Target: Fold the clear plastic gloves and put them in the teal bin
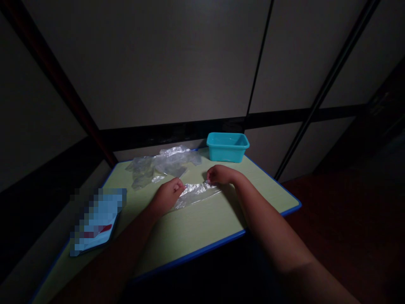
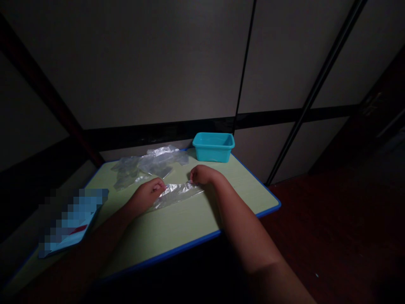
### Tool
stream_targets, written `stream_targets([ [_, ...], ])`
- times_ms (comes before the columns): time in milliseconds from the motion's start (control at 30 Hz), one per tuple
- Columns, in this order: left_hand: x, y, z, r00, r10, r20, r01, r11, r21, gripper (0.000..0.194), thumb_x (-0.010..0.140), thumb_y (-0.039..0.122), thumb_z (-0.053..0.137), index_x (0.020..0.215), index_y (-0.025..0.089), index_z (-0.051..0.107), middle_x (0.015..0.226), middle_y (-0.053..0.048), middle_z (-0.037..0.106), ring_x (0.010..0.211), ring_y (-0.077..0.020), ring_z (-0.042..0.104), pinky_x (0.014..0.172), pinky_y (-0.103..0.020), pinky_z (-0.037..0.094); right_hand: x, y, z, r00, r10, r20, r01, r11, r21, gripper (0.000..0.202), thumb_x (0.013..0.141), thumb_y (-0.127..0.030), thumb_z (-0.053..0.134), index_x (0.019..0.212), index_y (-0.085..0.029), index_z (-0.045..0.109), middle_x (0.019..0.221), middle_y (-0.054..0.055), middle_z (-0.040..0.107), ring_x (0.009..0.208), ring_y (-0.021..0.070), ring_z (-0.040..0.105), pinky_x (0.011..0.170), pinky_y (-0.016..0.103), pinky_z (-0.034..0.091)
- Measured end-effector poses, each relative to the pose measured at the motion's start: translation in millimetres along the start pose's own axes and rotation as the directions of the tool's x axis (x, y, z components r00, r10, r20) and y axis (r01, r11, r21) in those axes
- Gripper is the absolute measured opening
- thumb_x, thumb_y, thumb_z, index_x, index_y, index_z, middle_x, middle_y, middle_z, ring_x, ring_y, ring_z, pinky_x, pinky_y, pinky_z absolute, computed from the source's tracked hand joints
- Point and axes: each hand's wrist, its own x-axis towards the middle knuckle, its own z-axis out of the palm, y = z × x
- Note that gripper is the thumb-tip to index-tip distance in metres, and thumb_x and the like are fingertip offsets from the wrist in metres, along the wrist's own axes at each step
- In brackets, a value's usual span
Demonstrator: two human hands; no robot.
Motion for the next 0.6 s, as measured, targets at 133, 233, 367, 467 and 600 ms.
stream_targets([
  [133,0.9,0.1,-0.7,0.997,-0.078,0.019,0.079,0.996,-0.04,0.026,0.07,0.044,0.05,0.067,0.018,0.054,0.059,0.002,0.054,0.056,-0.0146,0.05,0.05,-0.023,0.034,-2.9,-4.1,-3.6,0.997,0.07,-0.021,-0.072,0.992,-0.104,0.02,0.074,-0.02,0.059,0.088,-0.011,0.07,0.077,0.006,0.069,0.063,0.0108,0.055,0.055,0.018,0.036],
  [233,2.8,-0.7,-2.5,0.996,-0.093,-0.002,0.093,0.995,0.021,0.027,0.068,0.045,0.052,0.062,0.018,0.054,0.058,0.002,0.054,0.057,-0.0148,0.05,0.052,-0.023,0.034,-5.3,-6.3,-5.8,0.993,0.113,-0.041,-0.118,0.983,-0.141,0.024,0.078,-0.028,0.057,0.087,-0.011,0.071,0.079,0.007,0.07,0.062,0.0111,0.055,0.054,0.019,0.035],
  [367,4.4,-2.2,-3.7,0.997,-0.081,-0.006,0.081,0.996,0.042,0.024,0.069,0.04,0.05,0.062,0.018,0.055,0.058,0.001,0.055,0.056,-0.0142,0.049,0.051,-0.023,0.034,-7.2,-8.6,-7.8,0.986,0.167,-0.024,-0.168,0.977,-0.132,0.024,0.079,-0.026,0.056,0.088,-0.01,0.072,0.08,0.007,0.071,0.062,0.0108,0.057,0.053,0.018,0.035],
  [467,4.3,-3.5,-2.9,0.999,-0.049,0.015,0.049,0.999,0.021,0.019,0.068,0.035,0.049,0.065,0.018,0.057,0.061,0.001,0.057,0.058,-0.0141,0.05,0.052,-0.023,0.035,-6.0,-8.0,-7.6,0.98,0.197,-0.021,-0.198,0.971,-0.137,0.023,0.075,-0.02,0.058,0.09,-0.01,0.072,0.082,0.007,0.071,0.065,0.0112,0.059,0.053,0.017,0.036],
  [600,3.9,-4.4,-1.0,0.999,-0.047,0.023,0.046,0.999,0.009,0.018,0.069,0.034,0.049,0.066,0.018,0.057,0.059,0.002,0.055,0.056,-0.0136,0.05,0.051,-0.022,0.034,-3.8,-6.1,-6.2,0.976,0.219,-0.02,-0.219,0.959,-0.181,0.023,0.073,-0.019,0.06,0.091,-0.01,0.072,0.083,0.007,0.071,0.067,0.0121,0.06,0.053,0.018,0.036],
])
